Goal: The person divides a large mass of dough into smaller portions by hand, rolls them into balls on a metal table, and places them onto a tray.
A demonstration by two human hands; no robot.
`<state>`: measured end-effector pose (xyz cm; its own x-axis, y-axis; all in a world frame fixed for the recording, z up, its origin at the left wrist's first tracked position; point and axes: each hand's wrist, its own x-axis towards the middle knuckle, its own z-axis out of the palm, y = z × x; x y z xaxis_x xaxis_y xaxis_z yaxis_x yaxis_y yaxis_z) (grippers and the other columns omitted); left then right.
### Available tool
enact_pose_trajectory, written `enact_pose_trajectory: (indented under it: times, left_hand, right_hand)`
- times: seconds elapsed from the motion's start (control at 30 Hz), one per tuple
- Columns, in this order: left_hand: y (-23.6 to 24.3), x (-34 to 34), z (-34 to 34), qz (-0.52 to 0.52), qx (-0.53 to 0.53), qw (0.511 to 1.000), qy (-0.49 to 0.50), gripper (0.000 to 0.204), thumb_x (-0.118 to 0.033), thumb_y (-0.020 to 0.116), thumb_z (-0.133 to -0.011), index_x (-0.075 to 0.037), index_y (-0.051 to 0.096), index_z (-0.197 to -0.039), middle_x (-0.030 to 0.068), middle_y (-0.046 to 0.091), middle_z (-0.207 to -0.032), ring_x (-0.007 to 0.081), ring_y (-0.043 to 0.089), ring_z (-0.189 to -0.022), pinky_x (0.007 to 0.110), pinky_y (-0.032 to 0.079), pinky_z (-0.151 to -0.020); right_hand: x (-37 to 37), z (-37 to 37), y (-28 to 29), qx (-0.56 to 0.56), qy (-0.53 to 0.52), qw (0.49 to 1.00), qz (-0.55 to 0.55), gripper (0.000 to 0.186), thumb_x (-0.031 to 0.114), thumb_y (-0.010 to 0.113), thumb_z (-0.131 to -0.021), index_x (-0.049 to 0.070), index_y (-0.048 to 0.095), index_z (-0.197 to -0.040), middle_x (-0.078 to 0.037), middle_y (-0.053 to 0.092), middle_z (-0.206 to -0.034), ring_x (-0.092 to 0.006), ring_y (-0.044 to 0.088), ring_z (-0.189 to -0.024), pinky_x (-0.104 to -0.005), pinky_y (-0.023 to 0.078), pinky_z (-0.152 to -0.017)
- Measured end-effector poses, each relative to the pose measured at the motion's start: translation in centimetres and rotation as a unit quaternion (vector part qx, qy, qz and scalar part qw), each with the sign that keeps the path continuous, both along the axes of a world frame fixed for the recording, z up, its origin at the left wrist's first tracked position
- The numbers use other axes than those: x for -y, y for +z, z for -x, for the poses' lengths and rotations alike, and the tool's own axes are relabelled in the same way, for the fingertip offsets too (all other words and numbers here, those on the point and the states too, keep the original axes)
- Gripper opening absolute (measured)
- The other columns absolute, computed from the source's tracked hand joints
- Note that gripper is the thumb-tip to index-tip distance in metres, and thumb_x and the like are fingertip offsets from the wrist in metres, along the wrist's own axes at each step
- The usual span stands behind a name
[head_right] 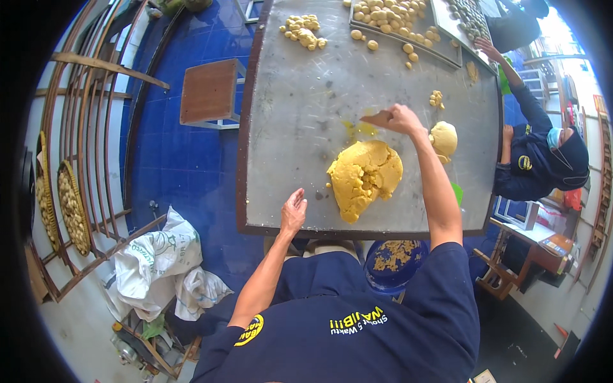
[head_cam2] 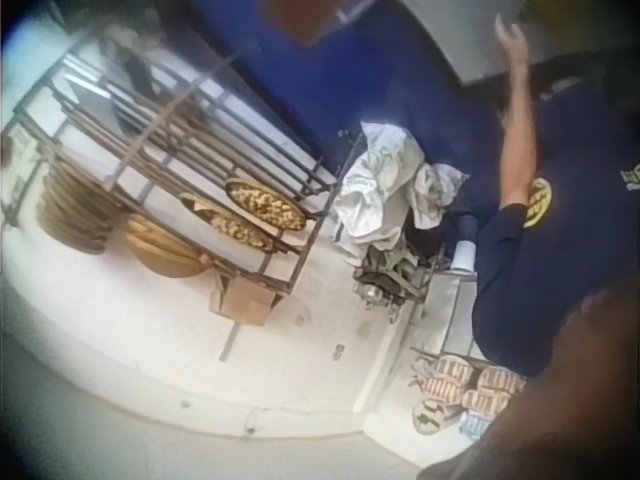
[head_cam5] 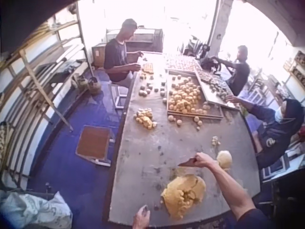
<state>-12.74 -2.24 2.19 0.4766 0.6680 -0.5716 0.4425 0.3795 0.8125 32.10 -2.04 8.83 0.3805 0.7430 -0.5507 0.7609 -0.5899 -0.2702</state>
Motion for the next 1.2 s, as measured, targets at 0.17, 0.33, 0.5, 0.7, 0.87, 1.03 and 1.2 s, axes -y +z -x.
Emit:
enact_pose_trajectory:
  times: [0.17,0.33,0.5,0.7,0.87,1.03,1.2]
  left_hand:
    - [1.5,1.5,-5.7,-0.031,0.009,0.986,-0.165,0.083,-0.029,0.067,-0.091,0.009,0.026,-0.152,0.0295,0.033,-0.156,0.0368,0.035,-0.145,0.04,0.03,-0.12]
    - [1.8,1.5,-9.1,-0.083,0.008,0.977,-0.196,0.11,-0.044,0.073,-0.085,0.009,0.009,-0.156,0.0311,0.02,-0.161,0.0384,0.023,-0.151,0.04,0.023,-0.123]
    - [3.0,0.3,-9.6,-0.011,0.049,0.97,-0.239,0.115,-0.047,0.074,-0.083,0.012,0.006,-0.155,0.0345,0.02,-0.159,0.0412,0.024,-0.15,0.04,0.025,-0.122]
    - [2.3,1.6,-9.1,-0.049,-0.017,0.959,-0.278,0.109,-0.052,0.068,-0.087,0.01,0.01,-0.155,0.0302,0.022,-0.161,0.0387,0.026,-0.15,0.04,0.025,-0.122]
    - [3.9,0.4,-8.8,-0.035,-0.036,0.977,-0.208,0.087,-0.043,0.065,-0.091,0.01,0.031,-0.15,0.0322,0.042,-0.15,0.0427,0.044,-0.138,0.042,0.037,-0.115]
    - [3.4,2.1,-6.8,-0.083,-0.079,0.978,-0.176,0.08,-0.036,0.064,-0.092,0.012,0.034,-0.148,0.0337,0.044,-0.147,0.0438,0.046,-0.136,0.042,0.038,-0.114]
    - [0.3,5.5,-5.1,-0.119,-0.179,0.974,-0.076,0.081,-0.04,0.058,-0.096,0.015,0.029,-0.148,0.037,0.039,-0.149,0.0457,0.041,-0.139,0.042,0.033,-0.117]
  right_hand:
    - [5.1,2.1,-5.2,-0.04,-0.05,0.997,-0.05,0.033,0.007,0.06,-0.078,0.012,0.076,-0.106,-0.021,0.073,-0.097,-0.0378,0.071,-0.09,-0.043,0.057,-0.079]
    - [5.2,5.3,-4.4,0.018,-0.034,0.999,-0.014,0.037,0.006,0.061,-0.078,0.018,0.077,-0.109,-0.022,0.072,-0.096,-0.0389,0.07,-0.089,-0.0439,0.057,-0.079]
    - [9.1,8.9,-1.2,-0.014,-0.095,0.995,-0.038,0.04,0.006,0.063,-0.078,0.026,0.077,-0.11,-0.023,0.071,-0.094,-0.0403,0.07,-0.086,-0.0446,0.057,-0.077]
    - [11.1,7.8,-0.8,-0.107,-0.106,0.989,-0.012,0.042,0.003,0.06,-0.077,0.024,0.077,-0.11,-0.024,0.07,-0.095,-0.0405,0.07,-0.091,-0.0449,0.056,-0.081]
    - [4.8,2.0,-2.9,0.008,-0.134,0.986,-0.095,0.034,0.009,0.057,-0.082,0.02,0.077,-0.108,-0.02,0.072,-0.097,-0.0419,0.069,-0.092,-0.0495,0.057,-0.083]
    - [-2.2,0.2,-5.1,0.133,-0.149,0.968,-0.154,0.026,0.012,0.061,-0.082,0.021,0.08,-0.098,-0.02,0.073,-0.094,-0.0388,0.072,-0.087,-0.0492,0.058,-0.077]
    - [-1.0,8.9,-4.8,0.096,0.052,0.989,-0.1,0.02,0.015,0.069,-0.077,0.022,0.081,-0.091,-0.016,0.073,-0.085,-0.0374,0.071,-0.079,-0.0484,0.057,-0.072]
